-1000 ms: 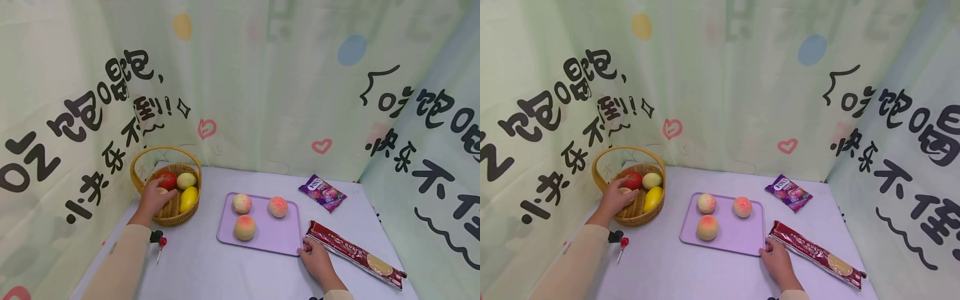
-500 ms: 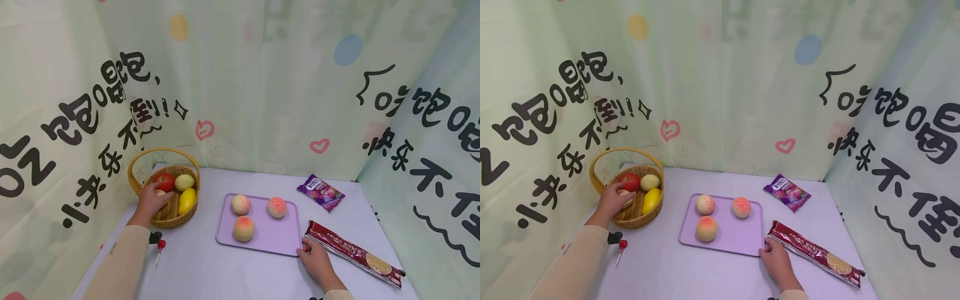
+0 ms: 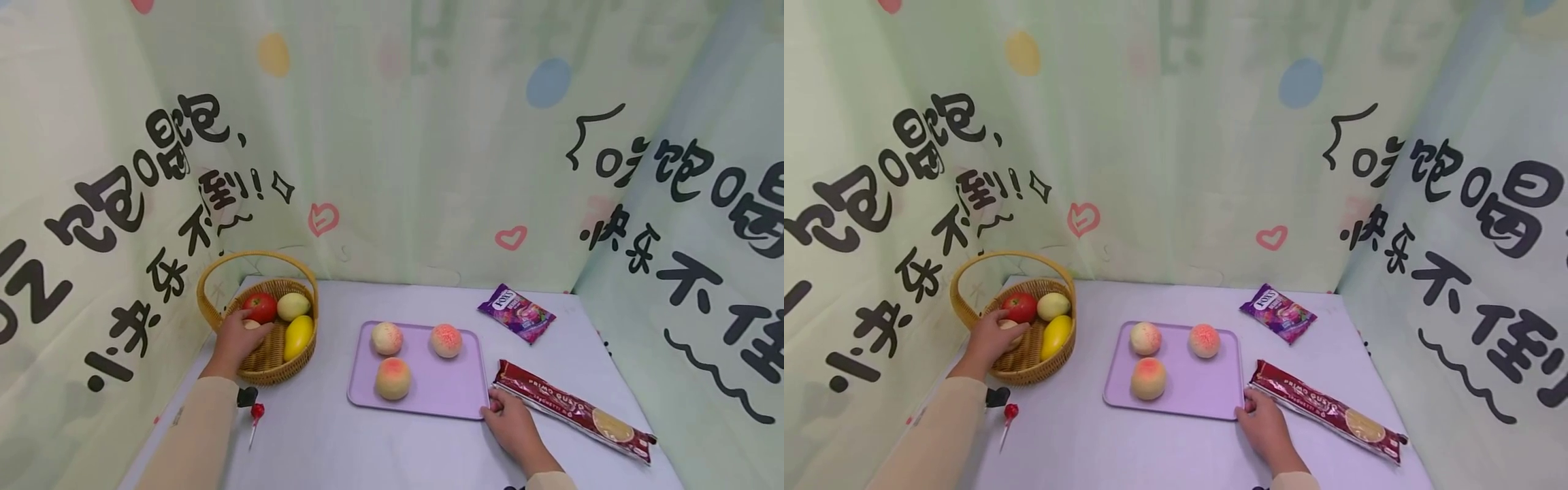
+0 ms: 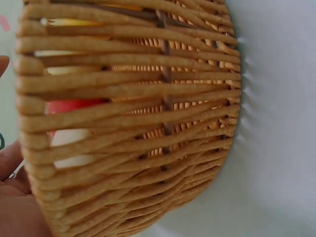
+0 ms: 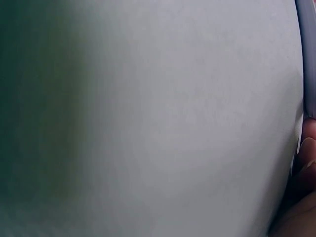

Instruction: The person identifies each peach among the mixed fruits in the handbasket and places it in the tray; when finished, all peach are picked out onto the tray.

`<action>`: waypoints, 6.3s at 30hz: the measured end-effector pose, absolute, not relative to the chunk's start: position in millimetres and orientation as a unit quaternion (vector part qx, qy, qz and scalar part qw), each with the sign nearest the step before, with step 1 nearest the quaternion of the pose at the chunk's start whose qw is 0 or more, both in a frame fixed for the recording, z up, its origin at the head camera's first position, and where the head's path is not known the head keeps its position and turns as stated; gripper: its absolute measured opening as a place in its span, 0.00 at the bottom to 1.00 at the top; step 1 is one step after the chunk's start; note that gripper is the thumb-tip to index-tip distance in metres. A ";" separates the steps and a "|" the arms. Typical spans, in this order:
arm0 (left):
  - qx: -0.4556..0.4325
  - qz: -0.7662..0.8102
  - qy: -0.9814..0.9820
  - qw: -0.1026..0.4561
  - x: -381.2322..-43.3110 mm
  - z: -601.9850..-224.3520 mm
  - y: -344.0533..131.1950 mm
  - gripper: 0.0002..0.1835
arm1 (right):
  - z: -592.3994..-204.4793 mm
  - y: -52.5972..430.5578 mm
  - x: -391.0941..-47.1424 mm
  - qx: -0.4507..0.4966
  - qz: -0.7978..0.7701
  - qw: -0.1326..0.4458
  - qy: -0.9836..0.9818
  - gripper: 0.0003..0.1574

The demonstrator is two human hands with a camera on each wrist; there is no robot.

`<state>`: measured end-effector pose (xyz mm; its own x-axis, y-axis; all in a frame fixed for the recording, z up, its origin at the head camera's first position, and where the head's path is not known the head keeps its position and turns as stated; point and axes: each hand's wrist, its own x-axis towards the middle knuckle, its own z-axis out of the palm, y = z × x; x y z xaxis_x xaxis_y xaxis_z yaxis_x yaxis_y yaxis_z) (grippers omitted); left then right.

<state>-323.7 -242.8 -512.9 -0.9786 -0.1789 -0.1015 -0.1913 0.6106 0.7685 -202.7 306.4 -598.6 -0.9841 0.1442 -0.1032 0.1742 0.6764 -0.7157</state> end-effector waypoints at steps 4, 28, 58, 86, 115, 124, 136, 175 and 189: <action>-0.108 0.429 0.897 0.011 -327.5 -512.6 -243.8 0.45 | -596.3 305.4 -203.0 0.088 -0.392 0.020 0.916 0.30; -0.083 0.408 0.906 0.080 -344.4 -543.2 -240.1 0.41 | -599.3 302.9 -200.1 0.094 -0.393 0.023 0.914 0.30; -0.072 0.411 0.909 0.008 -344.3 -526.7 -237.7 0.40 | -595.0 304.8 -203.8 0.103 -0.383 0.033 0.917 0.30; -0.055 0.458 0.881 -0.101 -310.9 -468.9 -216.8 0.38 | -596.2 304.7 -203.3 0.098 -0.384 0.034 0.917 0.30; 0.086 0.509 0.853 -0.080 -280.0 -460.9 -113.8 0.35 | -596.3 306.4 -202.3 0.103 -0.383 0.042 0.917 0.31; 0.108 0.549 0.827 -0.056 -277.2 -467.1 -81.1 0.35 | -597.5 305.8 -203.9 0.105 -0.385 0.040 0.916 0.30; 0.138 0.569 0.810 -0.029 -275.4 -476.4 -35.8 0.34 | -593.5 304.1 -202.8 0.109 -0.382 0.045 0.917 0.31; 0.174 0.562 0.804 0.082 -252.7 -518.2 69.7 0.35 | -591.3 306.4 -205.2 0.097 -0.385 0.044 0.917 0.30; 0.200 0.533 0.814 0.115 -249.8 -537.4 90.6 0.37 | -589.4 308.0 -206.1 0.097 -0.383 0.041 0.917 0.30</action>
